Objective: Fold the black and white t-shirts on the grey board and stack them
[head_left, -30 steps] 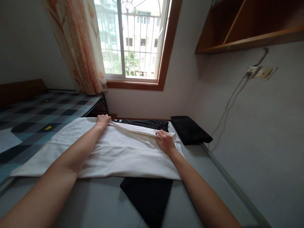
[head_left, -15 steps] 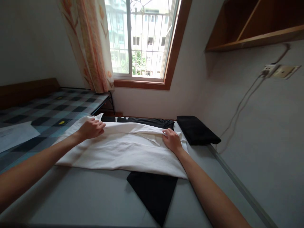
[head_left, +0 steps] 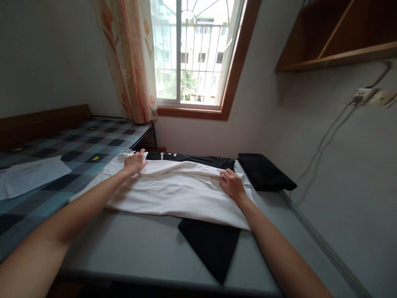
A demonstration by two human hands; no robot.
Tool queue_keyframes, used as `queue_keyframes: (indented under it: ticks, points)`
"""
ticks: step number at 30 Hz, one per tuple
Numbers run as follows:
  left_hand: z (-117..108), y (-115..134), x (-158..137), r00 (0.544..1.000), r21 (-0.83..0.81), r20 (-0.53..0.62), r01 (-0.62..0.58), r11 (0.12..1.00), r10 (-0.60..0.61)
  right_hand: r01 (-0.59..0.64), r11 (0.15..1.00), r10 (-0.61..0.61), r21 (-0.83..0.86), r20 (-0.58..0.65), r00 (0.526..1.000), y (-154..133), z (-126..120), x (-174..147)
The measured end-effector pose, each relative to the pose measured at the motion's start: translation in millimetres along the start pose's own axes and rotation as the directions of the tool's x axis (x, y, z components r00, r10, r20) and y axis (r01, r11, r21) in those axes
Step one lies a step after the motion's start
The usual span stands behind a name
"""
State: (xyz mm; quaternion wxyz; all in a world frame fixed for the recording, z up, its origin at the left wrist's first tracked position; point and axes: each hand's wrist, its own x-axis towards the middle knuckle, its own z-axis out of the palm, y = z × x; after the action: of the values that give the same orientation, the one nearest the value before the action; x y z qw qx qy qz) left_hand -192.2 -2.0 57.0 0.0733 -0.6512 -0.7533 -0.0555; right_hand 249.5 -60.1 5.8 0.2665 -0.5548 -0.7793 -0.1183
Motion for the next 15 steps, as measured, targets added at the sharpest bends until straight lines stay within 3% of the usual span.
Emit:
queue_keyframes:
  ticks: [9, 11, 15]
  points:
    - [13, 4, 31, 0.994, -0.036, 0.096, 0.06, 0.998, -0.056, 0.008, 0.996, -0.007, 0.087, -0.016, 1.0, 5, 4, -1]
    - [8, -1, 38, 0.994, -0.212, 0.045, 0.111, 0.971, -0.103, 0.0, 0.994, 0.003, 0.112, -0.026, 1.0, 6, 5, -1]
    - [-18, -25, 52, 0.961, -0.544, -0.079, 0.18, 0.82, -0.264, -0.012, 0.996, 0.024, 0.093, -0.13, 0.991, 6, -2, -1]
